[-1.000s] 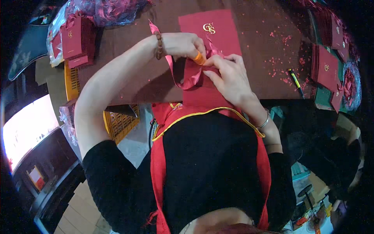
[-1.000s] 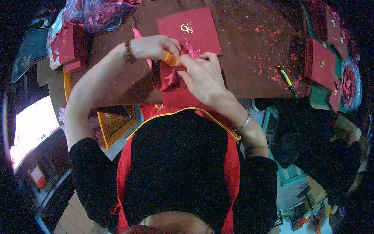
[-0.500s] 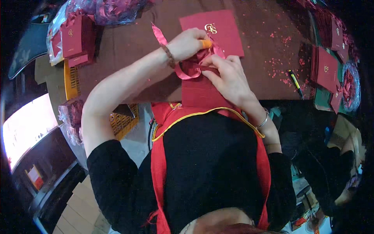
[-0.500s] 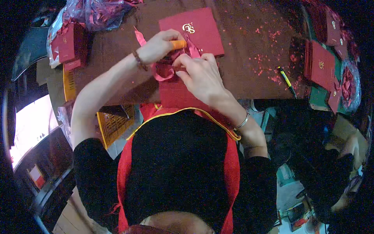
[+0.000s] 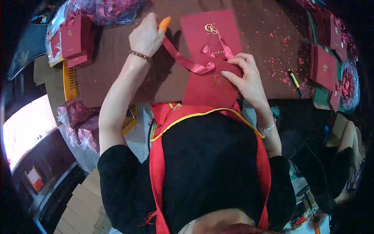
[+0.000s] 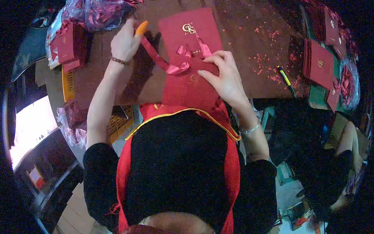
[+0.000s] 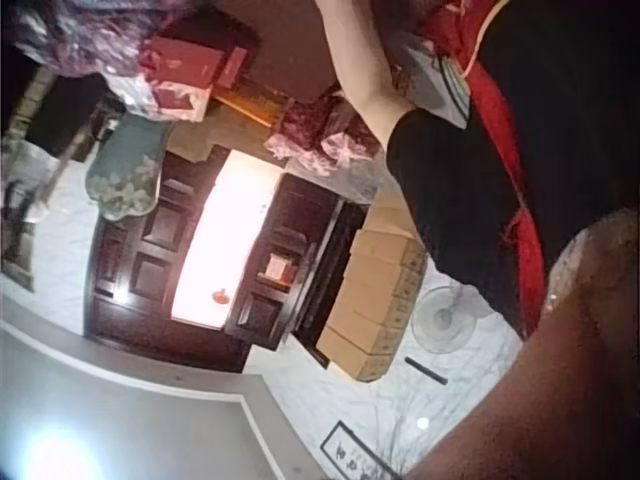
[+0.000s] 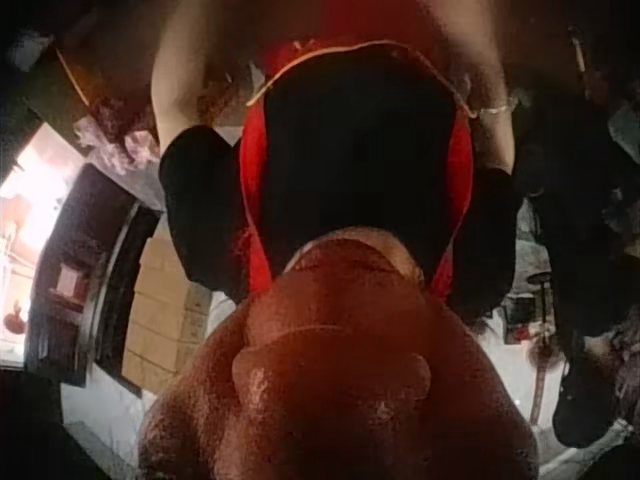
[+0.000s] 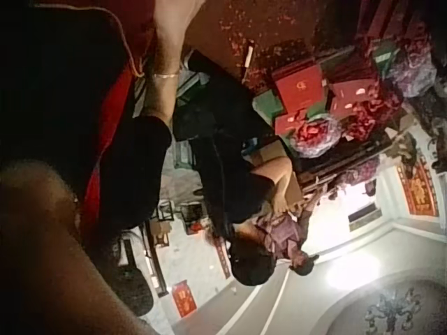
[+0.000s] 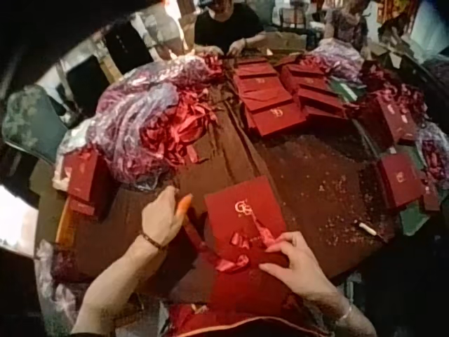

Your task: The person assembles gift bags by threading ribbons through the bags to attach handles, folding the bags into shape, and stacking the completed bags.

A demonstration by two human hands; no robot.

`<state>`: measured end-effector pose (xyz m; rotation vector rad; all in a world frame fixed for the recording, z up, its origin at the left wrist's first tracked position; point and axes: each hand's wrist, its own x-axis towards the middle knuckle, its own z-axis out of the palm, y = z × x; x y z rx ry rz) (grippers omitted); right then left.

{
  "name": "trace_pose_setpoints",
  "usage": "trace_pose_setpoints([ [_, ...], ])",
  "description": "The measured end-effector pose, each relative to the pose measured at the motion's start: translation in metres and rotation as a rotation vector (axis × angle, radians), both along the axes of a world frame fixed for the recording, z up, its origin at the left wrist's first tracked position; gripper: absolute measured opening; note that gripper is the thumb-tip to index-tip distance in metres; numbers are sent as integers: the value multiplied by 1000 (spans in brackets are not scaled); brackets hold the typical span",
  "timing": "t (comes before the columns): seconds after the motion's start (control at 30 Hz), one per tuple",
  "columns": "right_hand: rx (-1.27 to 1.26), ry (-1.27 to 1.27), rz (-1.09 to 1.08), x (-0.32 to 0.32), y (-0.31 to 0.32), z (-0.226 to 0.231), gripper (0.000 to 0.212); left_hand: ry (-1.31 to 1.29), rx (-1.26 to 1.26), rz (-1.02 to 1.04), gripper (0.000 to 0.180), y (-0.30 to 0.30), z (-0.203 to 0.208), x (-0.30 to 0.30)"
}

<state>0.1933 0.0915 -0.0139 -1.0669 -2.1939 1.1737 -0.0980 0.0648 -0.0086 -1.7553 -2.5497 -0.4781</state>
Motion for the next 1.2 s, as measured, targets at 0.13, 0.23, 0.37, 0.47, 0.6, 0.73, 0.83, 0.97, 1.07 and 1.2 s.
trace_pose_setpoints([
  [0.13, -22, -36, 9, 1, 0, 5, 31, 177, -67, -41, 34, -21, -25, -10],
  [0.23, 0, -47, 9, 1, 0, 6, 32, 37, 22, -80, 30, -22, -36, -14],
  [0.37, 33, -64, -8, 0, -3, 10, 32, -123, 140, -120, 17, -22, -27, -12],
  [0.47, 87, -84, -17, -5, -4, 13, 31, -1075, 242, -119, 8, -21, -10, 0],
  [0.6, 51, -27, 43, -15, -1, 5, 33, -1219, 69, -253, 17, -30, 37, 72],
  [0.73, 78, -36, 90, -17, -2, 14, 31, -597, 71, -521, 30, -35, 23, 103],
  [0.83, -19, -11, 132, -6, 3, 10, 30, -645, 10, -507, 24, -34, 20, 99],
  [0.97, -76, -4, 135, 15, 8, 2, 31, -753, -92, -484, 27, -34, 19, 92],
  [1.07, -395, 1, 72, 15, 4, 2, 30, -813, -119, -493, 28, -33, 13, 93],
  [1.2, -674, 82, 23, 16, 4, -6, 21, -662, 96, -468, 28, -34, 8, 95],
])
